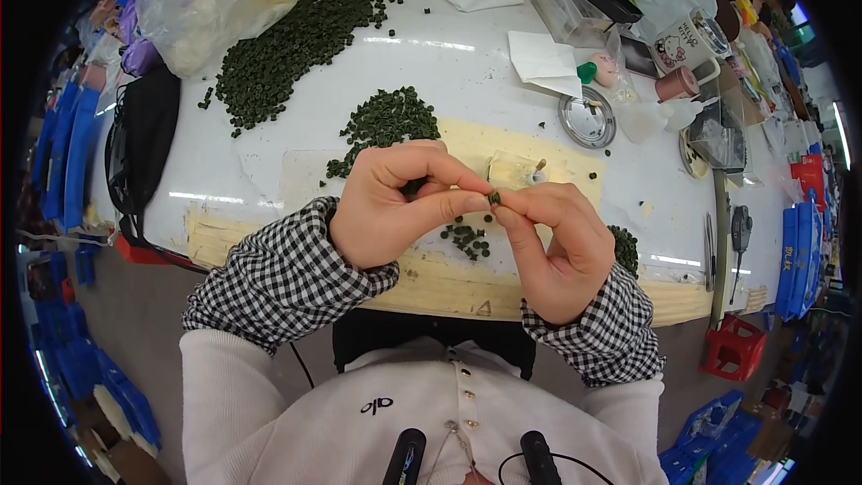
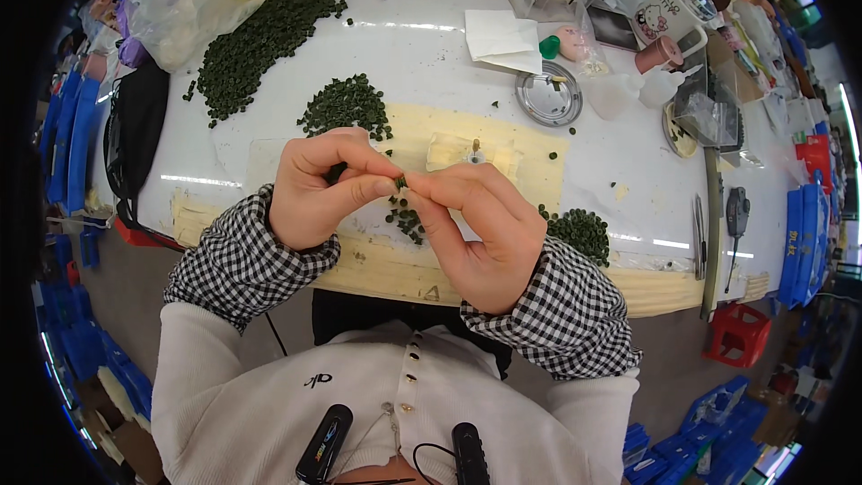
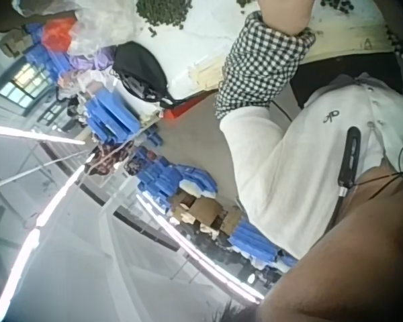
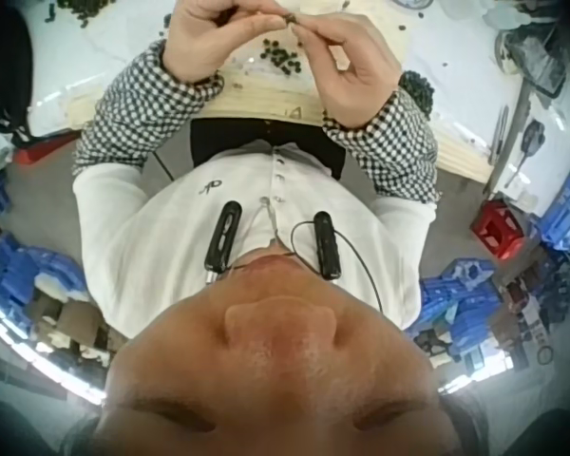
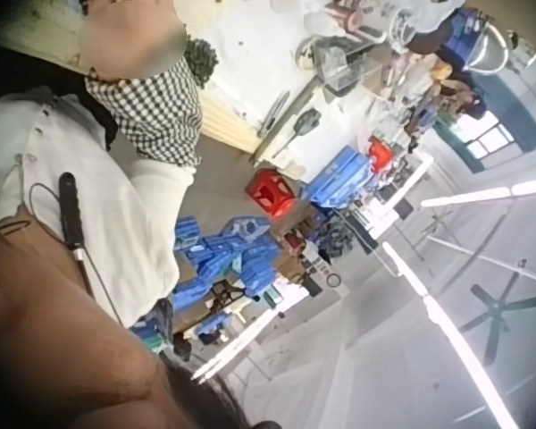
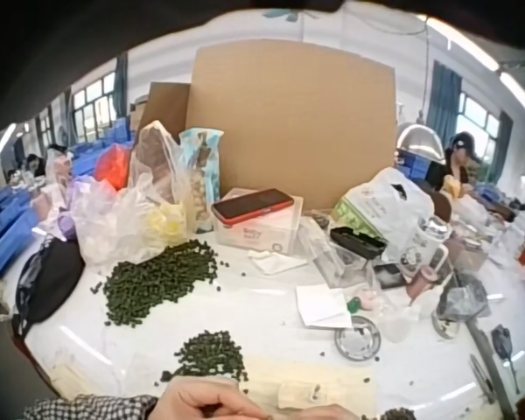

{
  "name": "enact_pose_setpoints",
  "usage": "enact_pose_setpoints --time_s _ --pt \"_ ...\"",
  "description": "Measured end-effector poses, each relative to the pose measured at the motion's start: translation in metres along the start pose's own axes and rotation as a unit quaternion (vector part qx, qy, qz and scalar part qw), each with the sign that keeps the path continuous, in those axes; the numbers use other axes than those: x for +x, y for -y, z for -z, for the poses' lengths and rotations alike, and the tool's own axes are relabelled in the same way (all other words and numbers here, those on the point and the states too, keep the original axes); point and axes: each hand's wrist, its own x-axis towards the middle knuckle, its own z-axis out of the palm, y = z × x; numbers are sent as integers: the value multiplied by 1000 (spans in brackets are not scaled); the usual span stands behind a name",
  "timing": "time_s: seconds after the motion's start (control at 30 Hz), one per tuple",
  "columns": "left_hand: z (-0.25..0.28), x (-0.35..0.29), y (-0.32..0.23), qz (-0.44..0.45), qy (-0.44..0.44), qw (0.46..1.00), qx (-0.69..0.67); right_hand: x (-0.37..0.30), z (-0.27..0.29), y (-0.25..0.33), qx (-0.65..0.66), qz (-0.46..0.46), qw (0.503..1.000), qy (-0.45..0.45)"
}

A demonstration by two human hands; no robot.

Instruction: Assembling small green toy components into a white plastic fixture.

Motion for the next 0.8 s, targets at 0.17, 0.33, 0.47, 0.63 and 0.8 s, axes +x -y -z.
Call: enact_pose_setpoints --time_s 0.17,0.33,0.47,0.63,0.8 --pt "1 -1 -2 -67 -24 993 98 -1 -2 -4 -3 12 1000 5" --pt "0 -2 -3 -72 -31 992 101 -1 0 -3 2 -3 1000 21" --pt "0 -2 -3 -75 -29 991 109 -1 -1 -2 15 -15 1000 22" --pt "1 -2 -3 -72 -28 991 106 -3 -2 -2 42 -40 998 17" --pt "1 -2 -3 -63 -28 993 96 -4 -2 -3 56 -50 997 16"
